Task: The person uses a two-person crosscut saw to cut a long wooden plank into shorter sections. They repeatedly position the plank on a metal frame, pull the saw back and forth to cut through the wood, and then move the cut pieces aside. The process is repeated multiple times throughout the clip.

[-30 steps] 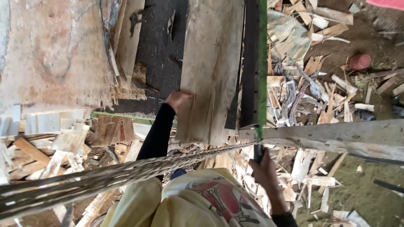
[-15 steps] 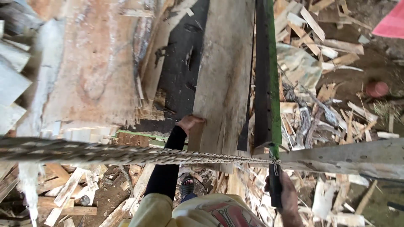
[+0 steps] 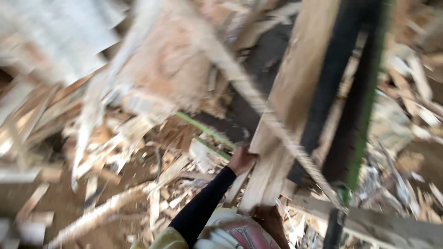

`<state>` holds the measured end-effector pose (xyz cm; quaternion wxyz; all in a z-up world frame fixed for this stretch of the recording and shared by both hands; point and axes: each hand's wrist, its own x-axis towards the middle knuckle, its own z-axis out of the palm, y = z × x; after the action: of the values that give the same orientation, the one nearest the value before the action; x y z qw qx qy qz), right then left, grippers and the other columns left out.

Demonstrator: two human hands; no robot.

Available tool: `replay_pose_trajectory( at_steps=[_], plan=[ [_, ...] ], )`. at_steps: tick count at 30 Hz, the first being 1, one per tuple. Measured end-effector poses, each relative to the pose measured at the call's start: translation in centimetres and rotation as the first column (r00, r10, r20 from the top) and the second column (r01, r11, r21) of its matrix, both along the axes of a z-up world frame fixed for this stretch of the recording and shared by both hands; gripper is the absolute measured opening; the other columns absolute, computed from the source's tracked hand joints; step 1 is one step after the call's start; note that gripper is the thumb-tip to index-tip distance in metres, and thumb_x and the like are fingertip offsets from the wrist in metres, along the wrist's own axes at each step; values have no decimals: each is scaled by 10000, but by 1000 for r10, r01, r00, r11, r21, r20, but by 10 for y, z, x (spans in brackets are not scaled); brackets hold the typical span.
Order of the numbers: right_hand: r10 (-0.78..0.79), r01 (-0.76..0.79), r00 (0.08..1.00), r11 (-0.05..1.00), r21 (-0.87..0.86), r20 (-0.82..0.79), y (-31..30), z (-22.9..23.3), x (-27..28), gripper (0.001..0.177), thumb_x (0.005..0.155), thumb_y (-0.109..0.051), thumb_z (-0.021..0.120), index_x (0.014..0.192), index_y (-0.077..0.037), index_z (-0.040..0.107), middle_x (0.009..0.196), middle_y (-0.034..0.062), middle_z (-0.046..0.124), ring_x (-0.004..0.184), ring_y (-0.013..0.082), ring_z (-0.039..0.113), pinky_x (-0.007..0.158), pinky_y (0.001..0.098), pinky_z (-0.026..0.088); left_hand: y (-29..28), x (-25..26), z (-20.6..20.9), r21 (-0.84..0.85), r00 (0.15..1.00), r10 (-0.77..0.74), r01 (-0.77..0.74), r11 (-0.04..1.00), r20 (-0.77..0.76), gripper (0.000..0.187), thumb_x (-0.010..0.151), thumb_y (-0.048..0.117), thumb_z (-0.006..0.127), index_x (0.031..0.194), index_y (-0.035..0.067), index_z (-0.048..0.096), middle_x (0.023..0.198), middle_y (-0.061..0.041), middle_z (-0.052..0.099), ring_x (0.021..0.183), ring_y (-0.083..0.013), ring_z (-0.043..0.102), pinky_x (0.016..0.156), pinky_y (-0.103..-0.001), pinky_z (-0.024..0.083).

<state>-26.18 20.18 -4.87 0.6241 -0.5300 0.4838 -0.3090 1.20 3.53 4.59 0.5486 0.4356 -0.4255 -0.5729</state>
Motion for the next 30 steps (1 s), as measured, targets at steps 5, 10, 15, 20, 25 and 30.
replay_pose_trajectory(
  at_steps=[5,10,15,20,25,30],
  plan=[
    [-351,-50,810,757,652,470,-46,-1,14,421,819,-336,720,1186,-136,667,1010,176,750,896,376,703,786,537,585,63,58,107,42,884,159,-156,987,-440,441,982,222,619,1289,-93,579,1085,-228,723,977,-301,729,890,-439,599],
    [-206,-53,865,869,492,457,-95,97,109,594,779,-228,678,1329,-55,535,1010,182,712,834,336,700,686,456,605,103,140,161,87,654,285,-318,944,-701,344,989,59,608,1285,-103,546,1163,-210,741,1085,-266,745,1038,-402,598],
    [187,-180,982,942,283,1,-156,279,269,1039,696,55,692,1667,-139,379,1266,301,652,842,323,510,596,404,434,99,280,262,57,737,591,-609,791,-327,600,840,-125,455,1422,22,477,1225,-163,737,1091,-227,757,998,-386,609],
    [379,-378,926,925,-19,10,-194,427,476,808,910,-63,652,1608,-130,249,1495,213,565,1112,277,670,777,356,596,56,517,273,-192,458,889,-874,446,-17,610,1065,417,466,1494,-13,413,1384,-273,632,1219,-327,628,1030,-453,512],
    [622,-686,725,618,-384,-296,-146,313,475,730,951,-61,698,1551,-57,280,1407,230,510,988,274,594,748,364,514,89,463,216,-65,362,932,-931,360,-11,751,973,490,570,1567,86,352,1496,-150,521,1286,-254,605,1013,-440,490],
    [564,-480,796,809,340,-220,-96,194,362,497,915,-120,722,1393,-79,590,1131,92,756,861,165,726,757,309,629,91,329,108,421,589,772,-654,628,-237,597,962,249,623,1491,17,469,1207,-125,657,1017,-291,716,864,-446,632]
  ],
)
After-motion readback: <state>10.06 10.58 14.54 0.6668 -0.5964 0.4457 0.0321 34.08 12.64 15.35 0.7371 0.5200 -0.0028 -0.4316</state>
